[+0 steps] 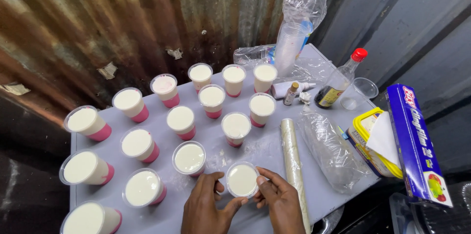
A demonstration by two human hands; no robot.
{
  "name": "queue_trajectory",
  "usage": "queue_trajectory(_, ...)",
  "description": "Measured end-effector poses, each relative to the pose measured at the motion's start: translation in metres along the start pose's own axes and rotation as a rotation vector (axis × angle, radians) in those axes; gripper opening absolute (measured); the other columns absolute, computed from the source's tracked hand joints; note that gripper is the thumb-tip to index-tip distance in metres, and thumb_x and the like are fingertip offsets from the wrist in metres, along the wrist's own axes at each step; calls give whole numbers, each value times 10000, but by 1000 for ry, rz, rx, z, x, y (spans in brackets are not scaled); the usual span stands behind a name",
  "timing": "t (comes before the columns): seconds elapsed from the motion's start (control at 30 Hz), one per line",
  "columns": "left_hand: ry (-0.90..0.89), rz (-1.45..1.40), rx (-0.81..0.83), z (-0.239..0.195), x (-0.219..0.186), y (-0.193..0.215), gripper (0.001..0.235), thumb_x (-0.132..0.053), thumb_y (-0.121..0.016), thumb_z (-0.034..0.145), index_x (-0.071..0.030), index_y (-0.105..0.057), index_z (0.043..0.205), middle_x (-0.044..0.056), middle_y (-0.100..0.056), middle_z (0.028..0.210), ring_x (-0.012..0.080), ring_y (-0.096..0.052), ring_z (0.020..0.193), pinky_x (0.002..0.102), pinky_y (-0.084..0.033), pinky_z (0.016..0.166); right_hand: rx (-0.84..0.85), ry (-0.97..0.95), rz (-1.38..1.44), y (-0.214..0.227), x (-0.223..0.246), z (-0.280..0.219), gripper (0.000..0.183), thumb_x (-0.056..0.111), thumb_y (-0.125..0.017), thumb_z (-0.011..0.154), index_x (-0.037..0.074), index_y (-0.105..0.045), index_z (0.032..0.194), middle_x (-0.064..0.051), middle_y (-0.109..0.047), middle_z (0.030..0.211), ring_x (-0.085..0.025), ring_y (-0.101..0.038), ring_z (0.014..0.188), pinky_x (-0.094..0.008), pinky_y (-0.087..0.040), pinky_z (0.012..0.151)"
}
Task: Wrapping individual plastic cups filled with liquid using a roll of plastic cling film.
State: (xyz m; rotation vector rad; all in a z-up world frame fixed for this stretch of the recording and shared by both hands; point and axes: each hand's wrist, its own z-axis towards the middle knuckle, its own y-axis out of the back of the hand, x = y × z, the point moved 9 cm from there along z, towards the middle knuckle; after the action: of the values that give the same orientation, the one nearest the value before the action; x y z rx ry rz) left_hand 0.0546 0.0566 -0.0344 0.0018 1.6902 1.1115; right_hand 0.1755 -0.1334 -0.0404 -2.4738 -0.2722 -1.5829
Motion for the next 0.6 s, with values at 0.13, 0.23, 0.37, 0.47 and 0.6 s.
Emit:
queue_trajectory(0.13,-132,-47,40,4,-14,-2,981,-533,-1091,683,-272,-678,1534,-76,-743,1194,167,-745,798,381,-656,750,-3,37,56,3,-12,9,423,112,-792,994,-71,-887,1364,-234,-735,714,-296,-696,668,-394,-570,642)
queue_trajectory(0.23,-175,-61,13,5,-12,-7,951,-483,-1087,696,-235,-695,1526,-60,-747,1165,159,-736,792,365,-655,763,-38,49,76,6,-10,7,411,85,-818,977,-110,-889,1332,-245,-751,709,-292,-688,643,-387,-573,619)
queue_trajectory(0.37,-140,-86,-31,1,-1,-14,992,-401,-1117,666,-251,-701,1554,-67,-703,964,130,-676,691,311,-649,708,-64,54,71,6,-13,6,425,71,-827,968,-93,-902,1353,-252,-753,698,-301,-677,620,-402,-593,623)
queue_trajectory(0.47,-97,-130,-49,0,2,-18,990,-347,-1121,650,-252,-716,1549,-70,-705,878,111,-676,647,276,-657,686,-60,63,68,6,-9,5,426,75,-823,969,-96,-904,1350,-250,-748,689,-298,-670,620,-401,-589,626)
queue_trajectory(0.6,-61,-178,-91,-2,9,-22,972,-314,-1143,622,-252,-743,1506,-65,-758,836,91,-699,638,262,-662,669,-20,82,22,7,-8,10,423,110,-799,991,-72,-920,1353,-219,-745,694,-278,-674,641,-388,-593,642)
